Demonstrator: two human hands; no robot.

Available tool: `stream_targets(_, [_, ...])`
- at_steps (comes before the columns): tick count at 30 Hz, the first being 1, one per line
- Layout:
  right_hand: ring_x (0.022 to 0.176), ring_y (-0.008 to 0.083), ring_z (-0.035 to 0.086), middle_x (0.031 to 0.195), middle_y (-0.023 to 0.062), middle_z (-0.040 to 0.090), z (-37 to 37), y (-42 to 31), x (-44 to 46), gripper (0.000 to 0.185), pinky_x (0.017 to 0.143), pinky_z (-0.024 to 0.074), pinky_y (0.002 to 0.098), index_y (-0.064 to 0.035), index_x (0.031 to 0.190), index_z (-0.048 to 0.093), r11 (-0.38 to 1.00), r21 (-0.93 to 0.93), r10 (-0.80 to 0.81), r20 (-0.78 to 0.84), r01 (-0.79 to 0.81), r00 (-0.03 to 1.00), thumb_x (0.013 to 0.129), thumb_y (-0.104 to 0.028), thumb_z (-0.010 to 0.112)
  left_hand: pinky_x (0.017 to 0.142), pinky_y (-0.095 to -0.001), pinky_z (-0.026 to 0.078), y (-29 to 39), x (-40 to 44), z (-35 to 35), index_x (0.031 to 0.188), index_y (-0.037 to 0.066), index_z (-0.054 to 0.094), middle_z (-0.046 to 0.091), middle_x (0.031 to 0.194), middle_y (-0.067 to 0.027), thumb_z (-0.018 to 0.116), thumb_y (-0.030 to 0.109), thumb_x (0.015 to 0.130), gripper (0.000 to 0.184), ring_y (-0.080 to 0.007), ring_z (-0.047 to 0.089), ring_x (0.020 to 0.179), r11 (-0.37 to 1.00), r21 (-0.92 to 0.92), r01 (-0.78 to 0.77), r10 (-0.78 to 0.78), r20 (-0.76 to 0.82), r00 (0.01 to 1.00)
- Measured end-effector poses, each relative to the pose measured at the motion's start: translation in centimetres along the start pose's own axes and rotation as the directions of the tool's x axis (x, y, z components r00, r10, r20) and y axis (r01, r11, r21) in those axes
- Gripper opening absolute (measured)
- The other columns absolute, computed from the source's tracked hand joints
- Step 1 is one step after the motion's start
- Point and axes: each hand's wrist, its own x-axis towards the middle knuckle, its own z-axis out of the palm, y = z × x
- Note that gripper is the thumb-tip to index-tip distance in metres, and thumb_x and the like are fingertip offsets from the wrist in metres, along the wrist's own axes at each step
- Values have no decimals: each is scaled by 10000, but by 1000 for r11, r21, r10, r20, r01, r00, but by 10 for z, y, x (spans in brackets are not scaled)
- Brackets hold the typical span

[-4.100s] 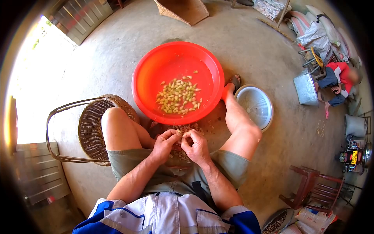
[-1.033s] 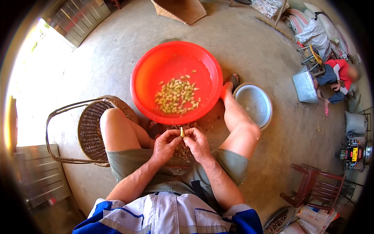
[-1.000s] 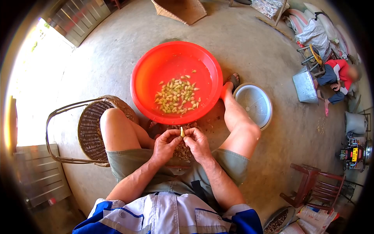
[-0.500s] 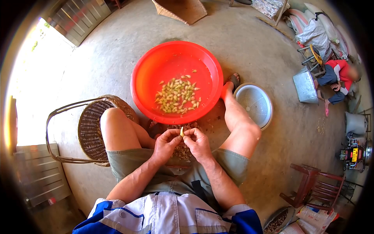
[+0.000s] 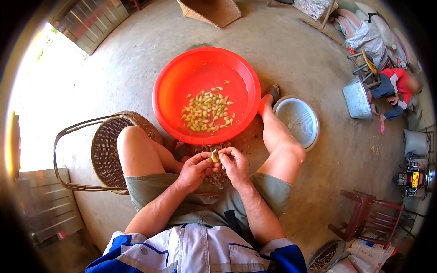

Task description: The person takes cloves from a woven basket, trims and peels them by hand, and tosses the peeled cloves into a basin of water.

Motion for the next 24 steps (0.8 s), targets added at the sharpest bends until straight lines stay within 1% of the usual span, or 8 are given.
stream_targets(3, [649, 37, 471, 805, -3, 591, 1, -6, 0, 78, 591, 413, 192, -22, 923, 600, 1000, -28, 5, 29, -4, 1000, 914, -95, 575, 839, -283, 543, 1, 0, 1, 1170, -12, 556, 645, 1033, -89, 523, 100, 965, 236, -164, 651, 905, 1000, 6, 5, -5, 10, 1000])
stream_targets(7, [657, 41, 477, 823, 1, 602, 1, -4, 1, 79, 593, 411, 190, -27, 928, 605, 998, 46, 52, 27, -54, 998, 908, -101, 586, 830, -285, 546, 3, -1, 2, 1172, -9, 556, 645, 1035, -85, 519, 106, 970, 236, -162, 651, 907, 1000, -4, 1, -1, 22, 1000])
stream_targets(10, [669, 44, 491, 830, 4, 607, 1, -5, 1, 80, 594, 410, 191, -33, 937, 603, 995, 60, 82, 36, -84, 996, 905, -106, 598, 845, -303, 543, 0, 0, 1, 1163, -25, 551, 639, 1037, -107, 526, 98, 966, 234, -192, 655, 906, 999, 21, -24, 24, 12, 1000])
stream_targets(12, [680, 46, 505, 833, 6, 611, 0, -3, 1, 86, 593, 409, 192, -37, 944, 598, 994, 44, 95, 46, -97, 994, 903, -112, 610, 834, -300, 546, -3, -1, 2, 1166, -26, 549, 637, 1033, -105, 521, 82, 966, 229, -186, 654, 904, 991, 103, -87, 86, 16, 996])
stream_targets(15, [693, 51, 537, 839, -7, 616, 0, 4, 1, 90, 595, 433, 189, -59, 948, 602, 971, 186, 142, 43, -148, 989, 896, -127, 629, 814, -288, 549, -3, -3, 7, 1162, -29, 554, 637, 1025, -101, 518, 57, 963, 219, -174, 653, 898, 964, 209, -166, 165, 25, 986])
stream_targets(18, [700, 109, 553, 889, 36, 619, 2, 7, 0, 97, 671, 493, 245, -60, 976, 577, 882, 403, 222, 100, -244, 970, 893, -93, 613, 795, -277, 550, -4, -3, 8, 1150, -33, 566, 642, 1010, -95, 522, 39, 959, 210, -163, 651, 886, 940, 264, -218, 217, 33, 976])
stream_targets(21, [713, 127, 560, 896, 41, 614, 0, 8, 1, 106, 704, 517, 287, -65, 984, 570, 846, 464, 220, 144, -262, 965, 888, -80, 610, 790, -269, 547, -5, -3, 8, 1137, -38, 579, 647, 994, -91, 528, 38, 956, 203, -153, 648, 875, 934, 269, -237, 238, 26, 971])
stream_targets(24, [723, 125, 560, 886, 34, 612, -1, 11, 2, 107, 706, 516, 293, -67, 980, 565, 842, 466, 242, 127, -273, 962, 884, -76, 612, 789, -264, 543, -5, -2, 8, 1133, -40, 584, 648, 986, -86, 533, 37, 954, 201, -146, 646, 867, 942, 247, -226, 230, 12, 973])
